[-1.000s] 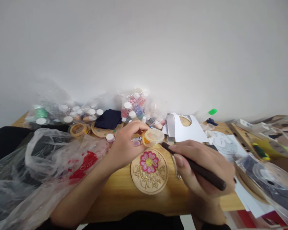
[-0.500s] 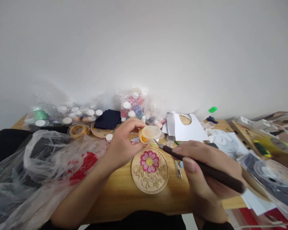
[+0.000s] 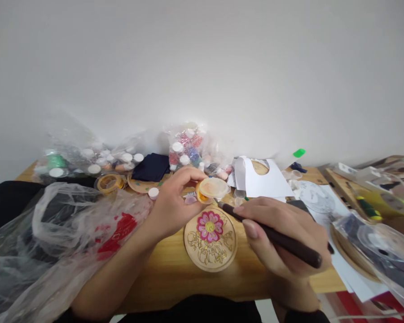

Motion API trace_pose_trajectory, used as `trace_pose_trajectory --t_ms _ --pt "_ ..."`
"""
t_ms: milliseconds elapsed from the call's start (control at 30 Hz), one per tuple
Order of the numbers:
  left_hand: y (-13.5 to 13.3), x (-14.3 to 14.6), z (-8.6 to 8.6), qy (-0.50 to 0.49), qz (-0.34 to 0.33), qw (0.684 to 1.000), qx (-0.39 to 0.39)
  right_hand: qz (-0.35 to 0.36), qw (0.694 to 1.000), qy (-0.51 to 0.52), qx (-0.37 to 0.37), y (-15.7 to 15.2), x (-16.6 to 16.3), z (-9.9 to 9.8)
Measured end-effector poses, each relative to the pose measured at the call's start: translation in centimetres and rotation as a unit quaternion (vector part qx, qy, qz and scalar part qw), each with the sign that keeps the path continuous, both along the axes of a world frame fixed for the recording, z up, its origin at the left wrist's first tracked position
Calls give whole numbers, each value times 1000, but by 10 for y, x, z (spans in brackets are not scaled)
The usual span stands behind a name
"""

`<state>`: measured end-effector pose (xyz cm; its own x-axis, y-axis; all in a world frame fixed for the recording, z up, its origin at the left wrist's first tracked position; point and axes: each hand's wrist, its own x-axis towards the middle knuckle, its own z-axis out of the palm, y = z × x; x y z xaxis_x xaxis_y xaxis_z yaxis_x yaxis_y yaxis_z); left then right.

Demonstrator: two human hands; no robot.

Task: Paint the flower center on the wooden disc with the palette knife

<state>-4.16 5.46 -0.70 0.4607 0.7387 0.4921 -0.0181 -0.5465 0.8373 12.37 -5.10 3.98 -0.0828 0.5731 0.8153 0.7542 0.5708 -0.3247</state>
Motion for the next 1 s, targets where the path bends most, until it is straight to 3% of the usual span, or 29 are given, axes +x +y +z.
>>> trace_pose_trajectory --t_ms 200,433,800,1000 --pt "-1 -1 2 8 7 1000 -7 -28 999 34 -3 -5 -2 3" --pt "-2 0 1 3 1 1000 3 28 999 -22 7 0 1 3" --pt "-6 0 5 17 4 1000 20 -6 1000 4 9 -9 -1 3" --pt "-9 -1 6 18 4 999 36 13 999 -36 -10 -9 -2 5"
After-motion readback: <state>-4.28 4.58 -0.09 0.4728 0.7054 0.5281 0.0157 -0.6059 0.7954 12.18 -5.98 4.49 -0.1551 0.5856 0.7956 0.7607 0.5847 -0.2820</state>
